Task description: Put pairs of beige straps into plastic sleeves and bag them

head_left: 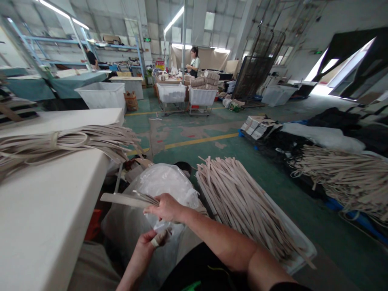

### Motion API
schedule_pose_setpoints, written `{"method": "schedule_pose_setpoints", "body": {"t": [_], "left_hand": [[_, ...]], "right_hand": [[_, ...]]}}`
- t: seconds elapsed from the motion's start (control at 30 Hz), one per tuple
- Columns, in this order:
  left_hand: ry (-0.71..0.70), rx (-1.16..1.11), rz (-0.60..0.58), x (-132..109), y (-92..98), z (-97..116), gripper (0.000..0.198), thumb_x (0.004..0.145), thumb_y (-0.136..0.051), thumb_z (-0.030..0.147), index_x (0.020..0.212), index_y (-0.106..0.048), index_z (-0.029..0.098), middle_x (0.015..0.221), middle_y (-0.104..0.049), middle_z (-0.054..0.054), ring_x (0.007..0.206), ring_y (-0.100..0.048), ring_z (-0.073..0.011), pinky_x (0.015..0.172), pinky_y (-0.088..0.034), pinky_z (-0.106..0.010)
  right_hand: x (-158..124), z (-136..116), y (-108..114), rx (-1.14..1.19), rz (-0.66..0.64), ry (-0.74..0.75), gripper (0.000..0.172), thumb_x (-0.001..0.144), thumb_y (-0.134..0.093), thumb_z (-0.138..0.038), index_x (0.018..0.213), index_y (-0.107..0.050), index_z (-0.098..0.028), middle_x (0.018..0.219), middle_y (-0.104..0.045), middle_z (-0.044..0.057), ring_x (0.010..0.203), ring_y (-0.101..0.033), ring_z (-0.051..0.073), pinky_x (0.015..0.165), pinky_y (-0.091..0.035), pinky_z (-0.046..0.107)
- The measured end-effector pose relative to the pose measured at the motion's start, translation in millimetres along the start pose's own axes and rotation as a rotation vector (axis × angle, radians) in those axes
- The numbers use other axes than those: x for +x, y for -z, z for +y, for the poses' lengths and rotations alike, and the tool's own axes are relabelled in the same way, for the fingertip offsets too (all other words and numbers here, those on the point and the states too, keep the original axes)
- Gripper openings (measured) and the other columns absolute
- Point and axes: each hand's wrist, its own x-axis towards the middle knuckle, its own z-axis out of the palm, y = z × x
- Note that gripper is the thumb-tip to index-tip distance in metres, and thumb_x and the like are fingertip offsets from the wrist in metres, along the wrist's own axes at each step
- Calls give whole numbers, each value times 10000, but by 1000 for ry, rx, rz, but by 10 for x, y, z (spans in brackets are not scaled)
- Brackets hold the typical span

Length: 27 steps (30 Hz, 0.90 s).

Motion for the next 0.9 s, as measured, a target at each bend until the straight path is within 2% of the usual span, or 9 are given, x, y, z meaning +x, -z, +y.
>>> {"method": "schedule_pose_setpoints", "body": {"t": [0.1, 0.17, 0.23, 0.3, 0.4, 0.47, 0.67, 0.8, 0.9], "left_hand": [[51, -279, 182, 66, 57, 17, 392, 424, -938, 367, 636, -740, 103, 641, -719, -75, 595, -631, -168, 589, -516, -248], [64, -457, 309, 92, 101, 69, 275, 488, -917, 203, 639, -712, 100, 643, -715, -73, 569, -638, -148, 553, -527, -223], [43, -558, 385, 99, 138, 140, 153, 610, -829, 96, 661, -686, 113, 633, -701, -53, 543, -638, -130, 530, -536, -208], [17, -612, 413, 94, 156, 208, 82, 742, -705, 51, 724, -678, 127, 688, -708, -48, 576, -660, -125, 546, -555, -208], [2, -689, 436, 83, 146, 271, 163, 863, -552, 37, 800, -668, 132, 780, -718, -62, 652, -694, -131, 590, -583, -229], [7, -727, 454, 82, 130, 284, 198, 904, -505, 59, 795, -652, 132, 757, -709, -59, 643, -694, -131, 601, -591, -241], [15, -794, 498, 80, 111, 298, 226, 949, -492, 139, 774, -634, 153, 629, -659, 7, 515, -635, -95, 508, -552, -194], [36, -802, 512, 63, 94, 338, 228, 948, -504, 155, 764, -639, 134, 650, -676, -14, 540, -648, -108, 506, -556, -202], [30, -812, 523, 51, 86, 368, 246, 955, -495, 171, 765, -647, 133, 661, -676, -18, 542, -641, -102, 510, -552, -198]], "right_hand": [[-71, 11, 75, 170, 63, 29, 295, 873, -606, -422, 931, -724, -159, 685, -663, -13, 393, -486, 62, 404, -368, 174], [-187, 26, 153, 272, 55, 49, 331, 899, -555, -434, 963, -710, -149, 803, -708, 19, 363, -447, 47, 367, -356, 175], [-351, 57, 224, 304, -10, 51, 343, 899, -546, -437, 909, -701, -132, 778, -709, 30, 359, -437, 47, 357, -357, 173], [-540, 110, 267, 285, -83, 34, 337, 895, -550, -429, 837, -693, -130, 708, -690, 22, 370, -447, 54, 364, -365, 169], [-805, 221, 262, 254, -135, -11, 330, 897, -544, -424, 807, -693, -143, 688, -683, 15, 378, -456, 57, 371, -368, 166], [-940, 294, 228, 245, -143, -41, 329, 898, -540, -424, 811, -697, -149, 695, -688, 19, 378, -457, 61, 375, -373, 170], [-1164, 386, 141, 165, -163, -119, 301, 887, -511, -372, 820, -709, -157, 671, -685, 15, 366, -429, 64, 373, -346, 168], [-1230, 417, 117, 80, -179, -127, 284, 883, -504, -356, 855, -723, -177, 691, -704, 17, 385, -459, 82, 387, -358, 175], [-1245, 468, 94, 6, -128, -117, 282, 889, -502, -360, 867, -725, -189, 705, -718, 19, 389, -484, 94, 396, -369, 185]]}}
